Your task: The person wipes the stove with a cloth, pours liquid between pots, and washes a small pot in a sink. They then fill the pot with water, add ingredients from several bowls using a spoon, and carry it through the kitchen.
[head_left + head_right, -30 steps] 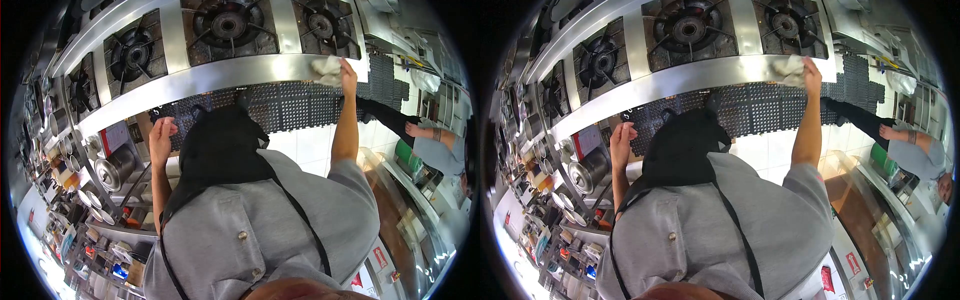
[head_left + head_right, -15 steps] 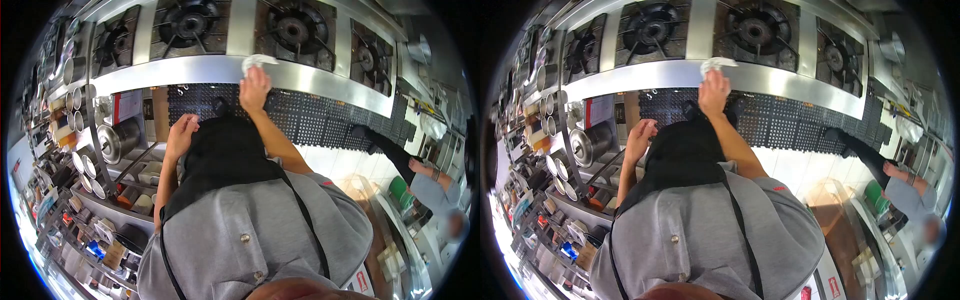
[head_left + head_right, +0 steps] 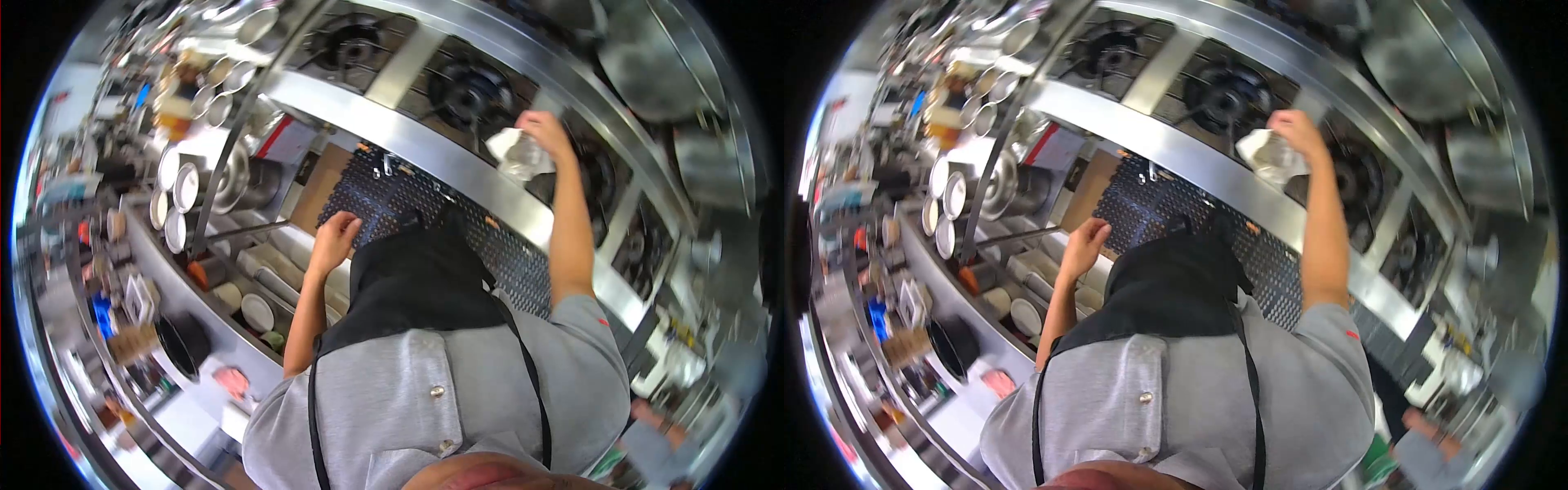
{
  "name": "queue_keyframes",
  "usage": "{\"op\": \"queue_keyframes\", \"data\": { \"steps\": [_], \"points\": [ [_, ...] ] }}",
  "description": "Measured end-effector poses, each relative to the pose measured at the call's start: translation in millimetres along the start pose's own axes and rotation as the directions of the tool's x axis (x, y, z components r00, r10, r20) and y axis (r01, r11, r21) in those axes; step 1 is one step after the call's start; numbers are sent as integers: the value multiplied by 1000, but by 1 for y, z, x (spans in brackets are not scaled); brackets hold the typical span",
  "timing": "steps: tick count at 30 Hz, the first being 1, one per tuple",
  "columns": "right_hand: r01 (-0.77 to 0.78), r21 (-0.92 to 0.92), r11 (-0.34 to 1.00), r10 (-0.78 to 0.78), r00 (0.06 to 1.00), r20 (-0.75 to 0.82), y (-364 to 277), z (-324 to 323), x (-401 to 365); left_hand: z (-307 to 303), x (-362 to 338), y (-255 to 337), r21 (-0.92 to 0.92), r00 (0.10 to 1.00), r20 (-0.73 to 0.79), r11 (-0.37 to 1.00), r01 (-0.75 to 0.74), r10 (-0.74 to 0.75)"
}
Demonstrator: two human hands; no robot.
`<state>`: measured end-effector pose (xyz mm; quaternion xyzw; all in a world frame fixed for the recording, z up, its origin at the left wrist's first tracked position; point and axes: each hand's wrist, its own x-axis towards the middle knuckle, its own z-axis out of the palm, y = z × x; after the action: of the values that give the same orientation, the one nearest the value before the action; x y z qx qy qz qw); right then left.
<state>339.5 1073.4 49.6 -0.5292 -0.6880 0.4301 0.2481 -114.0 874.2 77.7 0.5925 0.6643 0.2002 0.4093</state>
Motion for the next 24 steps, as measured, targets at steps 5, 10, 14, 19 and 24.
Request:
{"op": "queue_keyframes", "data": {
  "steps": [5, 10, 14, 19, 24],
  "points": [
    [-227, -761, 607, 172, 973, -153, 101, -15, 39, 19, -27, -7, 174, 986, -129, 977, 123, -101],
    [-157, -727, 669, -163, 923, -350, 93, 70, -26, 61, -73, -32, 131, 947, -113, 940, 315, -301],
    [-140, -710, 691, -121, 945, -304, 42, 139, -93, 81, -96, -43, 193, 902, 3, 885, 424, -433],
    [222, -639, 737, -216, 972, 88, 29, 186, -137, 82, -96, -66, 91, 904, -42, 899, 428, -426],
    [171, -203, 964, -124, 966, 227, 3, 254, -79, 42, -79, -112, 44, 905, -23, 904, 426, -425]
  ]
}}
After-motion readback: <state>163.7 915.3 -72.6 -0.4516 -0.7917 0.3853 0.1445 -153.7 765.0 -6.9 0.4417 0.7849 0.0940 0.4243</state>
